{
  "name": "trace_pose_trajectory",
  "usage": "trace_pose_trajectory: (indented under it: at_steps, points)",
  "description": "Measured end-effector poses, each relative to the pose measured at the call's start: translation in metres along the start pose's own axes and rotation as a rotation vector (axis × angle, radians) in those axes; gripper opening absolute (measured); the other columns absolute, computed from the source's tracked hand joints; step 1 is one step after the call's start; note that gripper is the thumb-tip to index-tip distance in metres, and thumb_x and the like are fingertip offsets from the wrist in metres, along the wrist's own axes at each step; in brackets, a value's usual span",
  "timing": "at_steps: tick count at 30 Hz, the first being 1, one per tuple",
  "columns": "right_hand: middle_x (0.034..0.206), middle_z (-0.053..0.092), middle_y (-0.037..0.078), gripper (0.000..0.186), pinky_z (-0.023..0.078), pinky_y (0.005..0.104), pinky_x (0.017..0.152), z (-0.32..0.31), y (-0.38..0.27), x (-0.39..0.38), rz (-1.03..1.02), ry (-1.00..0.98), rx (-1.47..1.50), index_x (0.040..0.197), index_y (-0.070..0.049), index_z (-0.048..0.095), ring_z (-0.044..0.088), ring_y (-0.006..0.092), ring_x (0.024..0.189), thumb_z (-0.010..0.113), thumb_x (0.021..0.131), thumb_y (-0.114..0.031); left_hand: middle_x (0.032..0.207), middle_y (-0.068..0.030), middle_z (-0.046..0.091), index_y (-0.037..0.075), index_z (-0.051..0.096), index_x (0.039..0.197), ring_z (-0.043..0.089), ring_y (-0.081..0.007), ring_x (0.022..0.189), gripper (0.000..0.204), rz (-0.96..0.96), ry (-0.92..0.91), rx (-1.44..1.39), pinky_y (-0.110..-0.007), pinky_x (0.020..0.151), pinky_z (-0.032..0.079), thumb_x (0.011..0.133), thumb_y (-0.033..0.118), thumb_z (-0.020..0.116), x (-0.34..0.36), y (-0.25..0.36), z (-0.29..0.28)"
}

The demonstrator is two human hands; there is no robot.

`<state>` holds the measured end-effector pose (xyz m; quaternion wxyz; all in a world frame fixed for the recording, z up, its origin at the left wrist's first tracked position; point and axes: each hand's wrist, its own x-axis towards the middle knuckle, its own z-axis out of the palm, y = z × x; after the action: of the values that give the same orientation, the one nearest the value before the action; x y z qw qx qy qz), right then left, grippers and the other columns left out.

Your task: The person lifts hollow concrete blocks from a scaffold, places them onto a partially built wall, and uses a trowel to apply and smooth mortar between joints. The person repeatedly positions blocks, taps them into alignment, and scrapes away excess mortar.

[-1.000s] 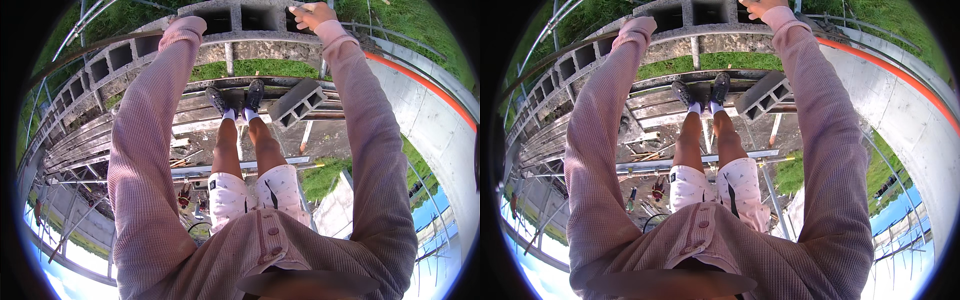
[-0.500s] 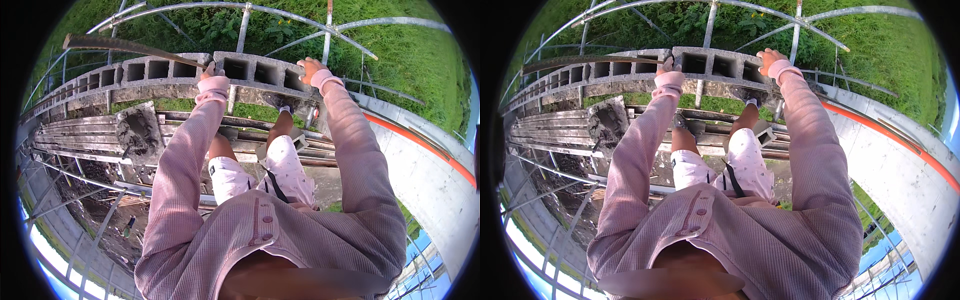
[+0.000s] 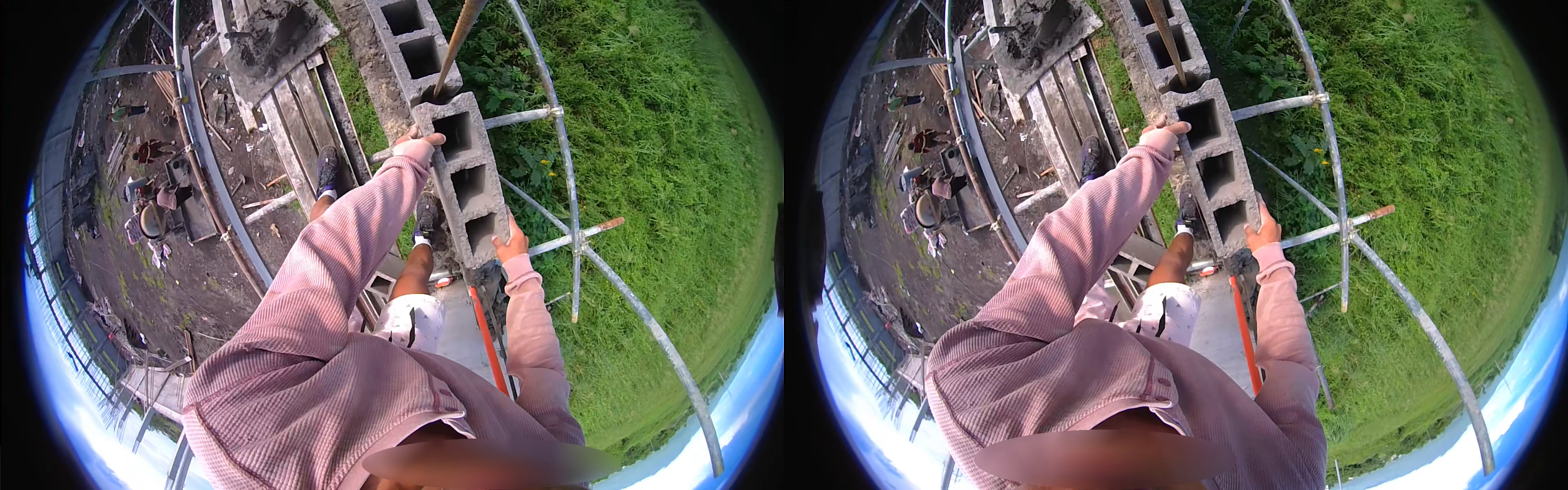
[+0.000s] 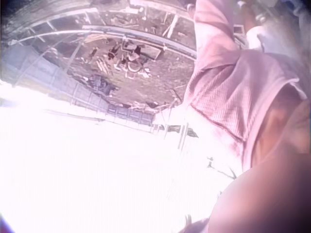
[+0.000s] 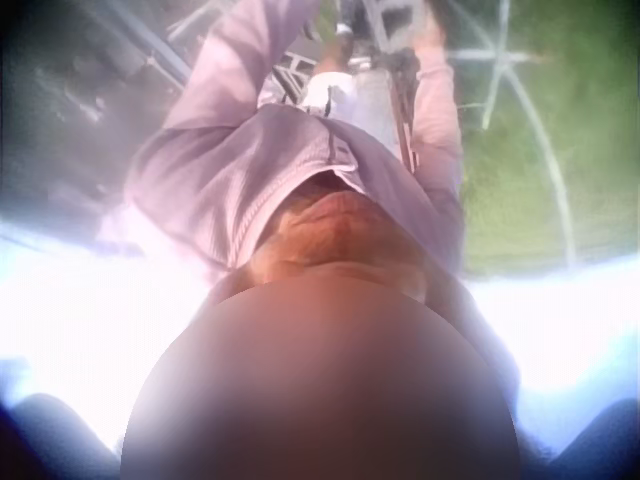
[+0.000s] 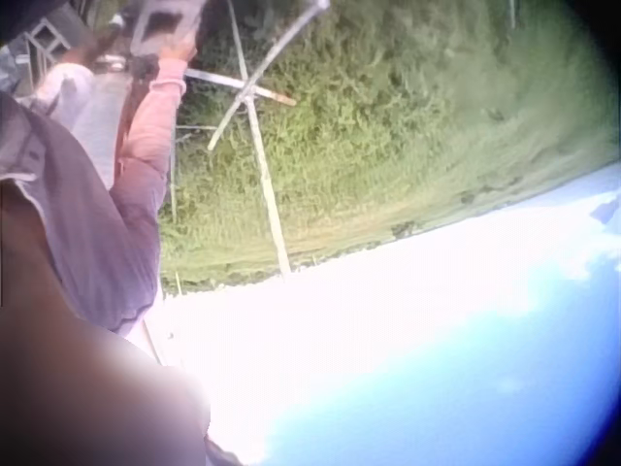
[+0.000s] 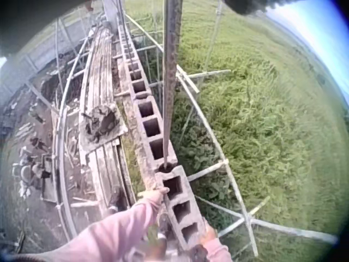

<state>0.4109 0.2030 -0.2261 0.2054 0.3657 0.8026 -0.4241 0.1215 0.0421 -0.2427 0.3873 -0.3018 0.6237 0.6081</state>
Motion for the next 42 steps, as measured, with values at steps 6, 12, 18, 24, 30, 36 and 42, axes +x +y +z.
trace_pose_trajectory:
  at_steps: [6,12,18,24,30,36,42]
  points:
    - [0.140,0.062,0.020,0.076,0.040,0.0351,0.113,0.001,0.008,0.008,-0.110,0.014,0.119,0.150,-0.002,0.046,0.059,0.0278,0.131,0.072,0.079,0.004,0.114,-0.0083,0.069,0.004,0.052,0.141,0.064,-0.0183,0.091,0.078,0.086,0.008,0.097,-0.032,0.079,0.053,0.073,0.018,0.089,0.010,-0.006,-0.006]
    - [0.138,0.064,0.018,0.075,0.042,0.0363,0.112,0.000,0.009,0.005,-0.126,0.004,0.186,0.150,-0.003,0.047,0.061,0.0270,0.128,0.071,0.080,0.006,0.099,-0.0084,0.069,0.007,0.051,0.150,0.065,-0.0160,0.077,0.088,0.108,0.064,0.198,-0.034,0.065,0.055,0.073,0.025,0.091,0.030,-0.018,-0.008]
    - [0.124,0.070,0.020,0.069,0.049,0.0406,0.103,0.003,0.005,0.008,-0.031,0.087,-0.038,0.144,-0.008,0.055,0.066,0.0373,0.116,0.078,0.078,-0.006,0.094,-0.0080,0.071,0.010,0.052,0.149,0.064,-0.0151,0.073,0.089,0.027,-0.107,0.251,-0.034,0.066,0.055,0.073,0.034,0.091,0.039,-0.020,-0.016]
    - [0.114,0.073,0.020,0.058,0.053,0.0429,0.094,0.009,0.001,0.013,0.058,0.090,-0.058,0.132,-0.007,0.061,0.069,0.0396,0.108,0.080,0.078,-0.008,0.118,-0.0151,0.068,-0.001,0.046,0.150,0.067,-0.0196,0.099,0.107,-0.019,-0.148,0.402,-0.030,0.089,0.053,0.070,0.055,0.088,0.019,-0.002,-0.017]
    - [0.119,0.071,0.018,0.064,0.050,0.0384,0.099,-0.006,0.002,0.012,-0.109,-0.022,0.022,0.138,0.000,0.055,0.069,0.0302,0.110,0.078,0.078,-0.005,0.136,-0.0196,0.062,-0.002,0.045,0.151,0.061,-0.0242,0.123,0.110,0.020,-0.092,0.480,-0.033,0.107,0.045,0.067,0.052,0.090,0.015,0.005,-0.019]
    - [0.128,0.067,0.014,0.067,0.044,0.0342,0.106,-0.007,0.001,0.012,-0.117,-0.108,0.328,0.142,0.002,0.051,0.062,0.0217,0.118,0.072,0.078,0.004,0.104,-0.0021,0.073,0.003,0.062,0.138,0.063,-0.0108,0.085,0.069,0.118,-0.041,0.162,-0.028,0.075,0.053,0.078,0.026,0.088,0.015,-0.010,-0.016]
    - [0.128,0.067,0.015,0.070,0.043,0.0338,0.108,-0.008,-0.001,0.008,-0.197,-0.089,0.333,0.144,0.003,0.050,0.062,0.0219,0.119,0.069,0.077,0.006,0.104,-0.0132,0.072,-0.004,0.051,0.146,0.067,-0.0175,0.087,0.091,0.100,0.005,0.218,-0.030,0.081,0.055,0.073,0.035,0.090,-0.002,0.002,-0.015]
